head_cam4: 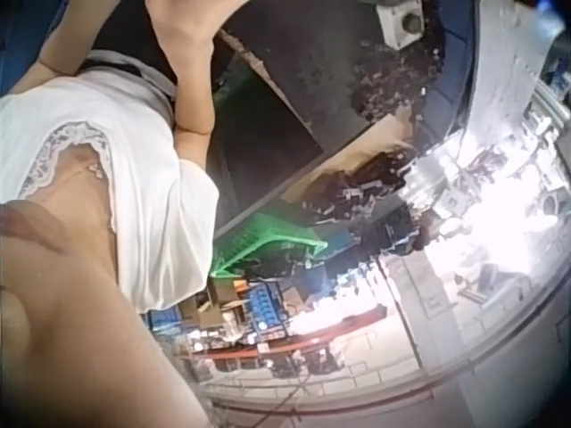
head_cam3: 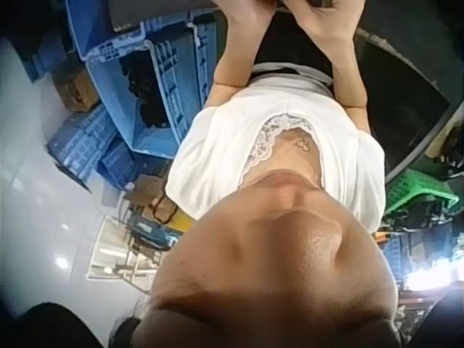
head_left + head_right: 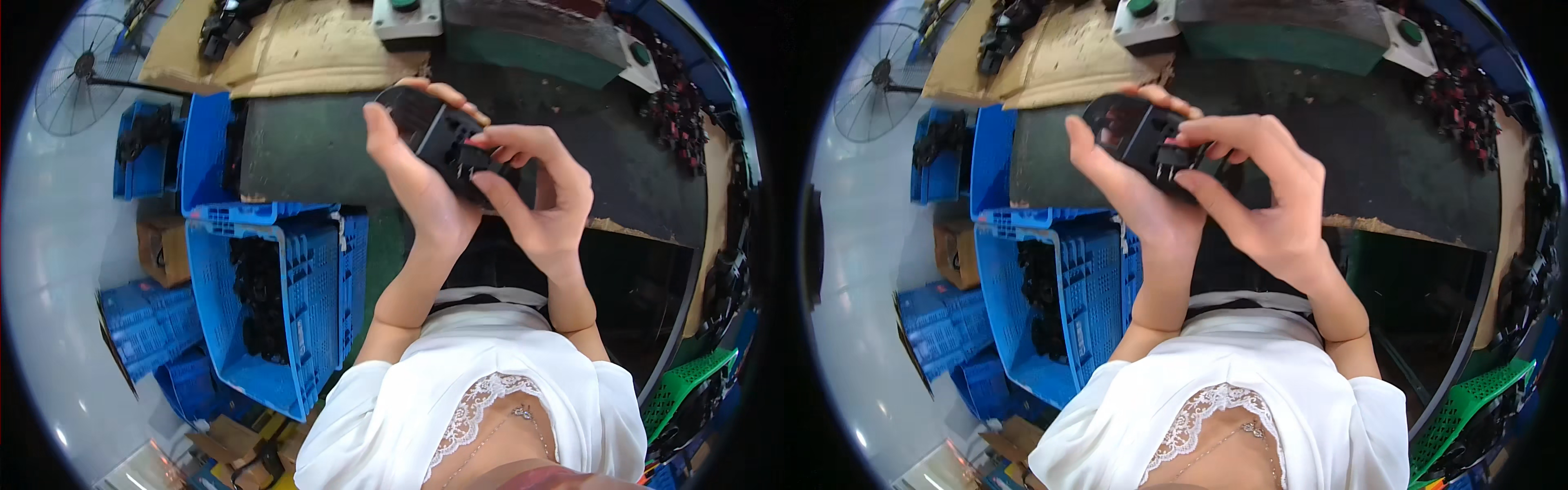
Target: Assembling the internal metal components and covers onto electrical socket bases using a press machine.
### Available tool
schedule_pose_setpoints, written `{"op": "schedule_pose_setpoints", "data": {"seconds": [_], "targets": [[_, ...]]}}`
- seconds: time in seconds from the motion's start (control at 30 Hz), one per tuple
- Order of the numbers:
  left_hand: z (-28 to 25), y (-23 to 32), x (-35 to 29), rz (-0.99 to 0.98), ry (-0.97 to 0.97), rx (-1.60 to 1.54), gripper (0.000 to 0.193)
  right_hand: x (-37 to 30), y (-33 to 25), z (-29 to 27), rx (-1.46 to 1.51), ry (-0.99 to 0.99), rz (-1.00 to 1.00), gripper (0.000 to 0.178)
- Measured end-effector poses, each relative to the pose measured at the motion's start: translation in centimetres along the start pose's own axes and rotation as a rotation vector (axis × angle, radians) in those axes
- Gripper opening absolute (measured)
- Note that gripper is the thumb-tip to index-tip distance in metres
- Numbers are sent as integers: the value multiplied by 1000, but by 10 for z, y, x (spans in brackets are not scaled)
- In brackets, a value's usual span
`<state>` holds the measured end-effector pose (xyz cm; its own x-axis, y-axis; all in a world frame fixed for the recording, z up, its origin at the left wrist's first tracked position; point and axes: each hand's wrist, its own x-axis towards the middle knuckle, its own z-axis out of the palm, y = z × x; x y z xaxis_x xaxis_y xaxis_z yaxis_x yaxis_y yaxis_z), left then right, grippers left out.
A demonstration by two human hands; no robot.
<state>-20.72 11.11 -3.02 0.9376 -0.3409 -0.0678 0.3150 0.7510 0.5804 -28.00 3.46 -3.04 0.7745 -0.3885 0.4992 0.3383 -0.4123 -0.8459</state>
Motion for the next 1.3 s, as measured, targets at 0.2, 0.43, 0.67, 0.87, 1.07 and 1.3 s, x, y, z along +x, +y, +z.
{"op": "schedule_pose_setpoints", "data": {"seconds": [0.2, 0.43, 0.67, 0.87, 1.07, 1.3], "targets": [[-22, -3, 4, 76, -25, -29, 52, 0, 5, -60, -102, 255, -121, 27], [-40, 20, -3, 190, 82, 0, 48, 40, 4, -219, -924, 547, -103, 16], [-31, 17, -6, 157, 64, -43, 48, 103, 108, -426, -1228, 647, 191, 26], [-34, 15, 2, 173, 94, 21, 55, 129, 150, -460, -1347, 776, 274, 27], [-34, 23, 9, 101, 165, 79, 44, 77, 131, -395, -1137, 535, 162, 23], [-50, 8, 8, 10, -13, 213, 39, 82, 95, -306, -786, -111, 190, 21]]}}
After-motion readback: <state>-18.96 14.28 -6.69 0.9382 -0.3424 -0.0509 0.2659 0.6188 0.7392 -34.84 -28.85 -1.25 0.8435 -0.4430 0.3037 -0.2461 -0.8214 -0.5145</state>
